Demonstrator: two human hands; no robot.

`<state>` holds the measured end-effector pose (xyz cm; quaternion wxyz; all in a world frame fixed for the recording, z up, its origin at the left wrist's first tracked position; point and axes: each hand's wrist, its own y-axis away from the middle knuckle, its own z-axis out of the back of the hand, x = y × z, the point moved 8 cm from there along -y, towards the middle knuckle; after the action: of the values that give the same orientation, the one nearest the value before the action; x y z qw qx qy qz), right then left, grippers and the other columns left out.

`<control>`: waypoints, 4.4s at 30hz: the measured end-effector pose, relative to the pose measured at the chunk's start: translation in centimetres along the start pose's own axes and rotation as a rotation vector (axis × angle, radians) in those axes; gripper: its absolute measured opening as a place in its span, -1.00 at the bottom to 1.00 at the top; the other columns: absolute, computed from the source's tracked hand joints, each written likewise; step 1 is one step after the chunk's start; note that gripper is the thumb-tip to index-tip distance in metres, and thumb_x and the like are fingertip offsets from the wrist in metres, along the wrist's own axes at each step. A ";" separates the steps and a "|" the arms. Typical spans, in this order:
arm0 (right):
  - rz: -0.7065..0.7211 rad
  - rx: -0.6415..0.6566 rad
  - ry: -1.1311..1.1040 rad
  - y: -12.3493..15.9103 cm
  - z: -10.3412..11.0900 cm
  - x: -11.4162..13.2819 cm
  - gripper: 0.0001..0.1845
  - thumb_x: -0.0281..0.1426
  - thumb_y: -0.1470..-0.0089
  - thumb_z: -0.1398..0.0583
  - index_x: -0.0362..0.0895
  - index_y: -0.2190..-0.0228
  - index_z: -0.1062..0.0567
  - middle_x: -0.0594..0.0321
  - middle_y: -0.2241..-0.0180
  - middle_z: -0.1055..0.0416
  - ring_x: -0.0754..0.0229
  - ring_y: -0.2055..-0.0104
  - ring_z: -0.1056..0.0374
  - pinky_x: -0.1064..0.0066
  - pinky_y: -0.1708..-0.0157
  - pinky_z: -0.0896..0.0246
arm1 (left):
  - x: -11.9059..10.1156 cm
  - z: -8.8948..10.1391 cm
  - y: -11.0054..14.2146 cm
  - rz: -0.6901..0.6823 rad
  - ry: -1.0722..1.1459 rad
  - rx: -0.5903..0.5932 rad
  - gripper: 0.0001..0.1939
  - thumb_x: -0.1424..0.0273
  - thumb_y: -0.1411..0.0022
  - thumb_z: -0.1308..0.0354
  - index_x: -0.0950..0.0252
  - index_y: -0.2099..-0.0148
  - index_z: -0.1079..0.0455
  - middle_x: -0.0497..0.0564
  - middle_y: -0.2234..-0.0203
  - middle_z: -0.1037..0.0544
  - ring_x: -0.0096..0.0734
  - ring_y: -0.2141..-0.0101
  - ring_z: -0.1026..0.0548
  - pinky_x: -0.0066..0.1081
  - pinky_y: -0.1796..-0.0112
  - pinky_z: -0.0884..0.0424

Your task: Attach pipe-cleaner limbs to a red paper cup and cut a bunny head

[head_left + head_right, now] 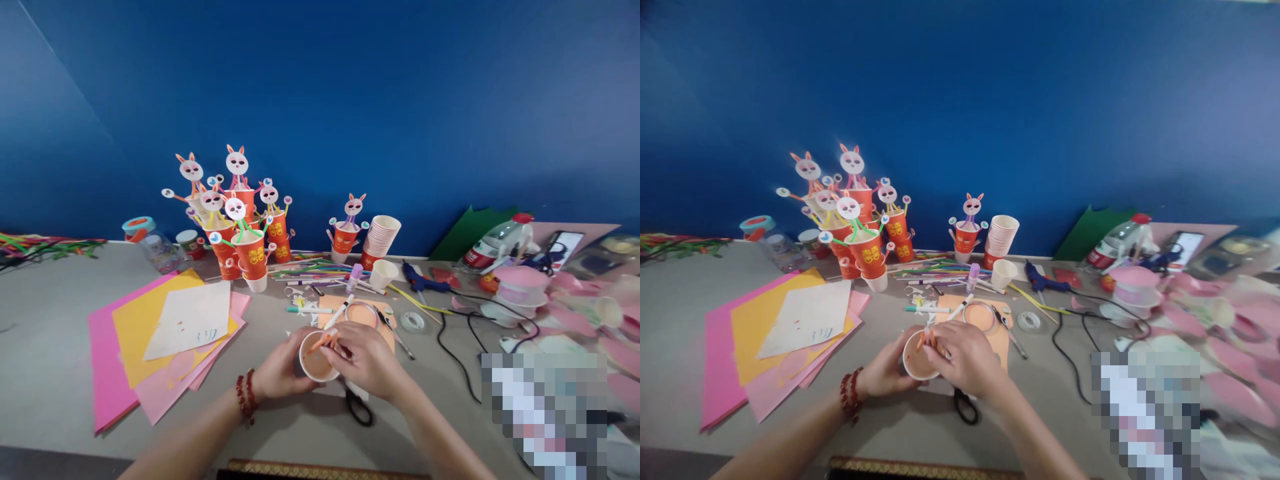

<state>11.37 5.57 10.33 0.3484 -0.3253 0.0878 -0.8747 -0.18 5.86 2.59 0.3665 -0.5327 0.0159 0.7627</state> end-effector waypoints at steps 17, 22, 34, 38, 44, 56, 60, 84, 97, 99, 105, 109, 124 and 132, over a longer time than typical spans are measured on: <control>-0.030 -0.037 0.053 0.3 -0.7 -0.5 -0.82 -0.40 -0.18 -0.12 -0.13 0.44 -0.46 0.21 0.48 -0.51 0.20 0.45 -0.39 0.44 0.40 -0.17 | -0.2 0.3 -0.1 -0.006 -0.022 -0.015 -0.29 0.30 -0.09 -0.32 0.21 -0.24 -0.12 0.18 -0.08 -0.41 -0.12 -0.05 -0.43 -0.20 -0.04 -0.38; -0.050 -0.021 -0.060 0.2 -0.4 -0.3 -0.85 -0.42 -0.12 -0.17 -0.09 0.25 -0.52 0.23 0.39 -0.55 0.20 0.39 -0.42 0.45 0.37 -0.21 | 0.1 0.3 0.1 -0.031 0.008 -0.024 -0.26 0.31 -0.07 -0.33 0.20 -0.25 -0.12 0.18 -0.09 -0.41 -0.10 -0.06 -0.43 -0.19 -0.05 -0.38; -0.045 -0.122 -0.225 0.7 -0.1 -0.9 -0.87 -0.46 -0.14 -0.15 -0.10 0.34 -0.53 0.22 0.44 -0.54 0.20 0.41 -0.43 0.45 0.37 -0.24 | 1.5 0.3 0.6 0.020 -0.017 -0.053 -0.24 0.23 -0.05 -0.36 0.22 -0.23 -0.13 0.23 -0.10 -0.41 -0.03 -0.07 -0.43 -0.13 -0.05 -0.40; -0.061 -0.138 -0.302 0.9 0.0 -1.1 -0.90 -0.45 -0.13 -0.17 -0.10 0.35 -0.51 0.24 0.46 -0.52 0.22 0.45 -0.43 0.47 0.41 -0.24 | 1.0 0.3 0.3 -0.020 0.025 -0.045 -0.27 0.28 -0.08 -0.33 0.21 -0.24 -0.13 0.24 -0.09 -0.40 -0.02 -0.07 -0.43 -0.11 -0.05 -0.39; -0.047 -0.181 -0.326 1.3 0.2 -0.9 -0.90 -0.46 -0.14 -0.13 -0.09 0.38 -0.44 0.26 0.49 -0.49 0.22 0.46 -0.41 0.44 0.41 -0.25 | 1.0 0.4 0.3 -0.012 0.115 -0.058 -0.30 0.28 -0.10 -0.31 0.21 -0.23 -0.12 0.24 -0.09 -0.39 -0.03 -0.07 -0.43 -0.09 -0.05 -0.39; -0.099 -0.198 -0.393 1.5 -0.4 -1.7 -0.89 -0.45 -0.17 -0.11 -0.10 0.35 -0.45 0.24 0.44 -0.52 0.22 0.43 -0.44 0.44 0.40 -0.30 | 0.8 0.5 0.3 -0.008 0.067 -0.057 -0.30 0.26 -0.10 -0.31 0.22 -0.22 -0.12 0.24 -0.08 -0.41 -0.03 -0.06 -0.44 -0.09 -0.05 -0.40; -0.113 -0.109 -0.380 1.4 -1.2 -1.8 -0.88 -0.41 -0.19 -0.12 -0.09 0.33 -0.48 0.25 0.42 -0.54 0.20 0.38 -0.47 0.43 0.36 -0.31 | 0.5 0.6 0.2 -0.023 0.038 -0.050 -0.32 0.26 -0.11 -0.29 0.21 -0.22 -0.12 0.23 -0.06 -0.42 -0.04 -0.05 -0.44 -0.11 -0.03 -0.41; -0.086 0.085 -0.017 1.3 -1.0 -2.1 -0.73 -0.41 -0.25 -0.05 -0.14 0.34 -0.54 0.11 0.26 -0.56 0.12 0.31 -0.47 0.38 0.31 -0.30 | 0.7 0.1 -0.3 0.096 -0.064 0.016 -0.30 0.26 -0.07 -0.32 0.17 -0.23 -0.17 0.14 -0.08 -0.44 -0.09 -0.06 -0.43 -0.19 -0.05 -0.37; -0.046 0.056 0.035 1.3 -1.0 -1.7 -0.77 -0.38 -0.24 -0.08 -0.11 0.36 -0.52 0.16 0.36 -0.56 0.13 0.36 -0.47 0.38 0.38 -0.21 | 0.5 0.0 -0.3 0.091 -0.022 0.029 -0.34 0.25 -0.09 -0.30 0.19 -0.21 -0.19 0.17 -0.07 -0.42 -0.06 -0.06 -0.42 -0.17 -0.05 -0.37; -0.052 0.063 0.041 1.3 -1.2 -1.8 -0.77 -0.38 -0.24 -0.09 -0.11 0.35 -0.53 0.17 0.37 -0.57 0.13 0.37 -0.47 0.38 0.38 -0.20 | 0.5 0.0 -0.3 0.090 -0.021 0.029 -0.33 0.25 -0.09 -0.29 0.19 -0.22 -0.19 0.17 -0.07 -0.43 -0.06 -0.06 -0.42 -0.18 -0.04 -0.38; -0.061 0.098 0.081 1.4 -1.8 -2.2 -0.80 -0.38 -0.22 -0.12 -0.12 0.31 -0.56 0.15 0.35 -0.59 0.08 0.35 -0.50 0.36 0.37 -0.24 | 0.5 -0.1 -0.3 0.086 -0.016 0.042 -0.32 0.20 -0.10 -0.30 0.21 -0.23 -0.20 0.18 -0.09 -0.42 -0.04 -0.08 -0.41 -0.16 -0.07 -0.36; -0.085 0.082 0.029 1.6 -1.8 -2.7 -0.72 -0.34 -0.24 -0.12 -0.12 0.41 -0.58 0.13 0.33 -0.60 0.08 0.32 -0.50 0.36 0.33 -0.27 | 1.0 0.1 0.0 0.106 0.003 -0.003 -0.21 0.15 -0.03 -0.38 0.18 -0.25 -0.17 0.18 -0.11 -0.43 -0.03 -0.08 -0.42 -0.16 -0.08 -0.36; -0.304 0.174 -0.330 1.5 -4.0 -5.0 -0.66 -0.20 -0.25 -0.14 -0.16 0.38 -0.58 0.22 0.39 -0.57 0.16 0.37 -0.45 0.47 0.36 -0.19 | 1.0 0.2 0.9 0.083 0.290 -0.049 -0.36 0.13 -0.36 0.03 0.21 -0.39 0.04 0.18 -0.27 -0.22 0.00 -0.22 -0.23 -0.04 -0.22 -0.11; -0.287 0.206 -0.293 1.5 -4.2 -4.2 -0.64 -0.20 -0.24 -0.14 -0.16 0.43 -0.57 0.20 0.49 -0.53 0.15 0.46 -0.44 0.46 0.45 -0.18 | 0.7 0.5 0.9 0.046 0.165 -0.088 -0.50 0.22 -0.43 0.19 0.21 -0.34 -0.11 0.15 -0.21 -0.34 -0.11 -0.18 -0.30 -0.17 -0.19 -0.16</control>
<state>11.83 6.97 4.35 0.2607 -0.4208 -0.1008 -0.8630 -1.24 5.78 1.89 0.3226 -0.6088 0.0250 0.7244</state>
